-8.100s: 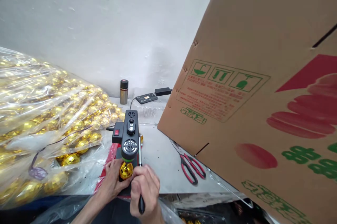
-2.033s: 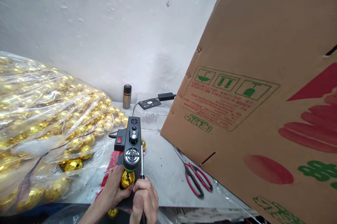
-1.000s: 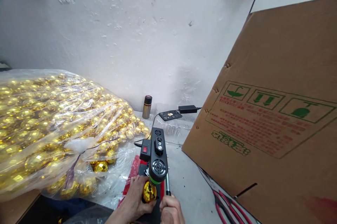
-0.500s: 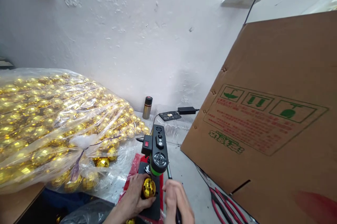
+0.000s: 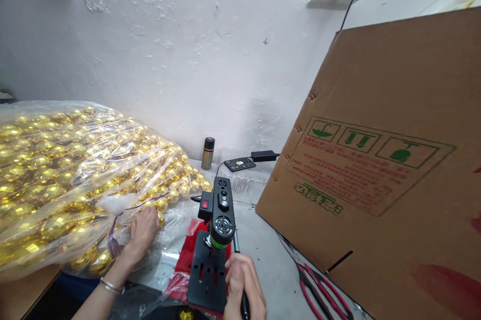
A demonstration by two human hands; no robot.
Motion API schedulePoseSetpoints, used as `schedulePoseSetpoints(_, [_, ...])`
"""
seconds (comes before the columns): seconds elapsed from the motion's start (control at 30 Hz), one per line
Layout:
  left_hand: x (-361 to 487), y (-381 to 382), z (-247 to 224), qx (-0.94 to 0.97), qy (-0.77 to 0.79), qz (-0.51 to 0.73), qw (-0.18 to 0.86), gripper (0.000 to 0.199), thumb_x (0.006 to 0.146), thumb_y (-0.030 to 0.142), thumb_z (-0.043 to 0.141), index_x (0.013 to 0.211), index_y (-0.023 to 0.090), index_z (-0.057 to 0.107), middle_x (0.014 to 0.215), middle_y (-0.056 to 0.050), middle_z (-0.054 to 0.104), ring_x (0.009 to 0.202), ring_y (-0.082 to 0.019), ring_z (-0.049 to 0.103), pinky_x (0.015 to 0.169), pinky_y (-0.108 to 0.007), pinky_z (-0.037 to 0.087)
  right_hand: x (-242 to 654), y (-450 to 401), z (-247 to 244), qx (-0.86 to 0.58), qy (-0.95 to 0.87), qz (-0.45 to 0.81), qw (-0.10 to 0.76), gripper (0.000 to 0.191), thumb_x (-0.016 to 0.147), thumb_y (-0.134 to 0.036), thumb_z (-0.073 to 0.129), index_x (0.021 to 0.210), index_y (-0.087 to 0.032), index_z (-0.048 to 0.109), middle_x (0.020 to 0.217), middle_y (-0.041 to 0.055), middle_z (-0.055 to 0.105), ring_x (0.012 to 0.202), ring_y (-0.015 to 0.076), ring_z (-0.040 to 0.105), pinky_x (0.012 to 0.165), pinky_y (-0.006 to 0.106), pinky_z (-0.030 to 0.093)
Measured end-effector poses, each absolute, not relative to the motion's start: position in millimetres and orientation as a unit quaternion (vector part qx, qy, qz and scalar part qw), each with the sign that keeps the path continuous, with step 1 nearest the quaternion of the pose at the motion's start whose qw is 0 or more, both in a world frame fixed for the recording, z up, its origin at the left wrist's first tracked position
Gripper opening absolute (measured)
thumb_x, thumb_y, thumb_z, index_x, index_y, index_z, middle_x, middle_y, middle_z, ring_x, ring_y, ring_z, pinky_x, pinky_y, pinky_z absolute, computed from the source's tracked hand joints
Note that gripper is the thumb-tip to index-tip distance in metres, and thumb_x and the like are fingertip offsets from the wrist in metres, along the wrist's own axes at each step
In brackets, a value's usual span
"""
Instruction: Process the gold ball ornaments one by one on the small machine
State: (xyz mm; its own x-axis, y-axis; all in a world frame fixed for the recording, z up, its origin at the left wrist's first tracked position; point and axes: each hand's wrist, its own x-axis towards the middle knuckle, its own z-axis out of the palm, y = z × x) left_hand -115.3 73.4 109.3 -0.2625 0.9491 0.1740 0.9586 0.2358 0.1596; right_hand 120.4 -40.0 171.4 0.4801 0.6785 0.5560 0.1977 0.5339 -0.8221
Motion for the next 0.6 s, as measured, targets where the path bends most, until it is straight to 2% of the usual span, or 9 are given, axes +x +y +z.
schedulePoseSetpoints(0.1, [-117, 100, 114, -0.595, -0.798, -0.094, 0.008, 0.034, 0.103, 0.019, 0.044, 0.107, 0.009, 0.076, 0.093, -0.022, 0.079, 0.086, -0.035, 0.077, 0.073, -0.041, 0.059, 121, -40, 169, -0.448, -0.484, 0.165, 0.734, 0.042, 0.110, -0.035, 0.054, 0.071, -0.021, 0.056, 0.075, 0.0002, 0.050, 0.060, 0.0131, 0.042, 0.060, 0.031, 0.033])
schedulePoseSetpoints(0.2, [-117, 106, 109, -0.608, -0.791, -0.067, 0.004, 0.029, 0.103, 0.025, 0.054, 0.100, 0.010, 0.079, 0.092, -0.021, 0.079, 0.092, -0.036, 0.078, 0.078, -0.042, 0.058, 120, -41, 167, -0.452, -0.479, 0.168, 0.734, 0.040, 0.110, -0.036, 0.054, 0.073, -0.021, 0.055, 0.076, 0.0003, 0.051, 0.061, 0.0130, 0.042, 0.060, 0.031, 0.034])
schedulePoseSetpoints(0.27, [-117, 100, 107, -0.624, -0.779, -0.055, 0.011, 0.023, 0.101, 0.026, 0.064, 0.111, 0.012, 0.079, 0.105, -0.022, 0.079, 0.106, -0.037, 0.076, 0.088, -0.043, 0.058, 120, -41, 167, -0.457, -0.480, 0.169, 0.730, 0.038, 0.110, -0.035, 0.053, 0.075, -0.022, 0.055, 0.077, 0.0003, 0.051, 0.061, 0.0133, 0.042, 0.060, 0.031, 0.034])
schedulePoseSetpoints(0.3, [-118, 96, 105, -0.632, -0.773, -0.050, 0.017, 0.027, 0.099, 0.025, 0.068, 0.122, 0.013, 0.077, 0.114, -0.022, 0.078, 0.113, -0.037, 0.074, 0.093, -0.044, 0.057, 119, -41, 167, -0.456, -0.483, 0.168, 0.728, 0.039, 0.111, -0.035, 0.053, 0.074, -0.022, 0.054, 0.076, 0.0002, 0.051, 0.061, 0.0135, 0.042, 0.060, 0.031, 0.034])
schedulePoseSetpoints(0.37, [-118, 86, 103, -0.644, -0.764, -0.041, 0.025, 0.046, 0.096, 0.021, 0.072, 0.142, 0.016, 0.067, 0.126, -0.023, 0.074, 0.120, -0.038, 0.071, 0.097, -0.044, 0.057, 119, -42, 168, -0.452, -0.490, 0.165, 0.727, 0.040, 0.111, -0.033, 0.052, 0.073, -0.021, 0.053, 0.075, 0.0000, 0.051, 0.061, 0.0134, 0.042, 0.060, 0.031, 0.034])
schedulePoseSetpoints(0.43, [-116, 77, 101, -0.656, -0.753, -0.035, 0.030, 0.060, 0.095, 0.014, 0.070, 0.153, 0.018, 0.058, 0.132, -0.022, 0.072, 0.121, -0.035, 0.071, 0.099, -0.043, 0.056, 119, -42, 168, -0.451, -0.494, 0.160, 0.726, 0.039, 0.111, -0.032, 0.051, 0.073, -0.021, 0.054, 0.075, -0.0002, 0.051, 0.062, 0.0134, 0.043, 0.061, 0.031, 0.034])
schedulePoseSetpoints(0.5, [-113, 72, 99, -0.673, -0.738, -0.037, 0.034, 0.062, 0.099, 0.011, 0.064, 0.158, 0.023, 0.052, 0.143, -0.019, 0.067, 0.122, -0.031, 0.071, 0.104, -0.041, 0.054, 120, -41, 166, -0.453, -0.496, 0.156, 0.724, 0.039, 0.111, -0.031, 0.050, 0.074, -0.021, 0.055, 0.076, 0.0001, 0.051, 0.062, 0.0137, 0.045, 0.061, 0.031, 0.035])
schedulePoseSetpoints(0.6, [-107, 68, 97, -0.683, -0.724, -0.083, 0.048, 0.048, 0.105, 0.016, 0.056, 0.153, 0.022, 0.055, 0.155, -0.017, 0.059, 0.129, -0.027, 0.067, 0.107, -0.036, 0.052, 124, -40, 162, -0.450, -0.506, 0.146, 0.721, 0.038, 0.111, -0.029, 0.049, 0.074, -0.022, 0.055, 0.076, 0.0005, 0.052, 0.062, 0.0140, 0.046, 0.060, 0.030, 0.037])
